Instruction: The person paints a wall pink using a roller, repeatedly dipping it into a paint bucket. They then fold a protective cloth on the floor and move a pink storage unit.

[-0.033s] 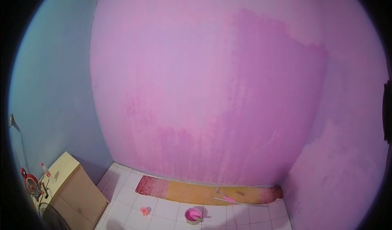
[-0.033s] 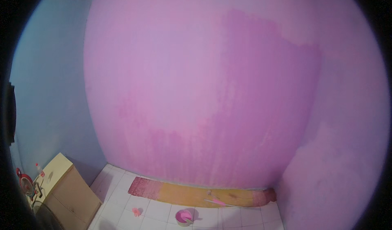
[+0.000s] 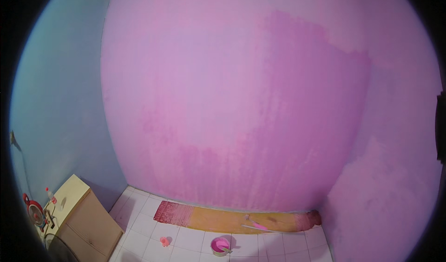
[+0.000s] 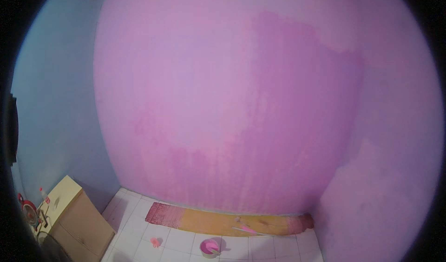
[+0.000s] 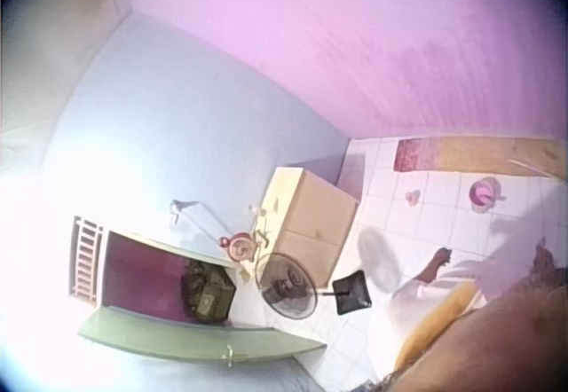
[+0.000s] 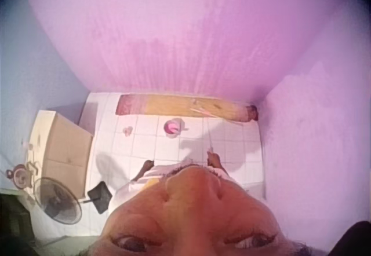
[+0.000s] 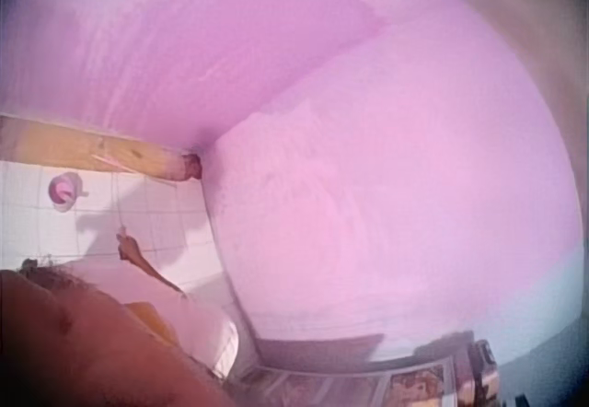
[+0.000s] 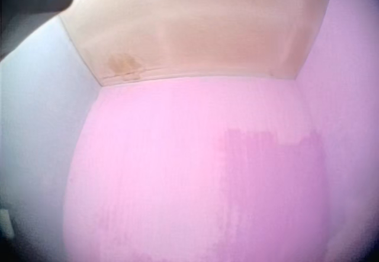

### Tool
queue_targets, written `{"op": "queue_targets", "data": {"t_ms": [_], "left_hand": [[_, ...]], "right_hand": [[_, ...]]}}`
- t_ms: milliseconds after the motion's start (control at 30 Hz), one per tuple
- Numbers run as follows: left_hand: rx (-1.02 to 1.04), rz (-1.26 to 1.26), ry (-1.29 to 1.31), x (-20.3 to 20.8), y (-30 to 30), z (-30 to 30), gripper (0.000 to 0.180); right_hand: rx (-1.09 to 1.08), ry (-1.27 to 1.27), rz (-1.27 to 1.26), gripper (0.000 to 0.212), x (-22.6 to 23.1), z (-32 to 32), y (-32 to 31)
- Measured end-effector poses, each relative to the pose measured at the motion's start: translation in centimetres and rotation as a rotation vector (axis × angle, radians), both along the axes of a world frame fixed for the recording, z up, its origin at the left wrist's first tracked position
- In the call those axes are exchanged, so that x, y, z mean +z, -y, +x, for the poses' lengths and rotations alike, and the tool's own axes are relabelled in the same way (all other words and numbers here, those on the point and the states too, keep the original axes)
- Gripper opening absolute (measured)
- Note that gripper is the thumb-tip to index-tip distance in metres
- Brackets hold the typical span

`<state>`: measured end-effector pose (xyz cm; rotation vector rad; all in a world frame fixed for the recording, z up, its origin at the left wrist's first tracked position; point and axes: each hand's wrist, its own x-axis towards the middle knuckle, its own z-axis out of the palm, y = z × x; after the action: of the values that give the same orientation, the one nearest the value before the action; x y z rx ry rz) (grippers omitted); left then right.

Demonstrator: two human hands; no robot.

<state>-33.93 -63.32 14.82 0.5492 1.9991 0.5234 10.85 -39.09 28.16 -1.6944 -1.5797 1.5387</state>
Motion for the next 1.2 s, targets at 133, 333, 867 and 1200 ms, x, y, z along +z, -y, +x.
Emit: {"op": "queue_targets", "data": {"t_ms": [133,333,867,1200], "left_hand": [[-0.046,0.01,-0.013,-0.6,1.4,-4.8,0.043],[-0.1,0.04,-0.027,-1.3,0.8,-9.0,0.042],[-0.081,0.118,-0.026,-3.3,2.8,-9.6,0.04],[0.178,0.176,-0.031,-5.4,14.0,-3.8,0.04]], "right_hand": [[-0.06,-0.161,-0.171,0.052,3.6,-6.1,2.5],[0.035,-0.1,-0.149,0.051,7.9,-12.4,4.7],[0.177,-0.045,-0.133,0.045,8.6,-17.4,6.7],[0.193,-0.078,-0.156,0.048,8.7,-19.4,7.4]]}}
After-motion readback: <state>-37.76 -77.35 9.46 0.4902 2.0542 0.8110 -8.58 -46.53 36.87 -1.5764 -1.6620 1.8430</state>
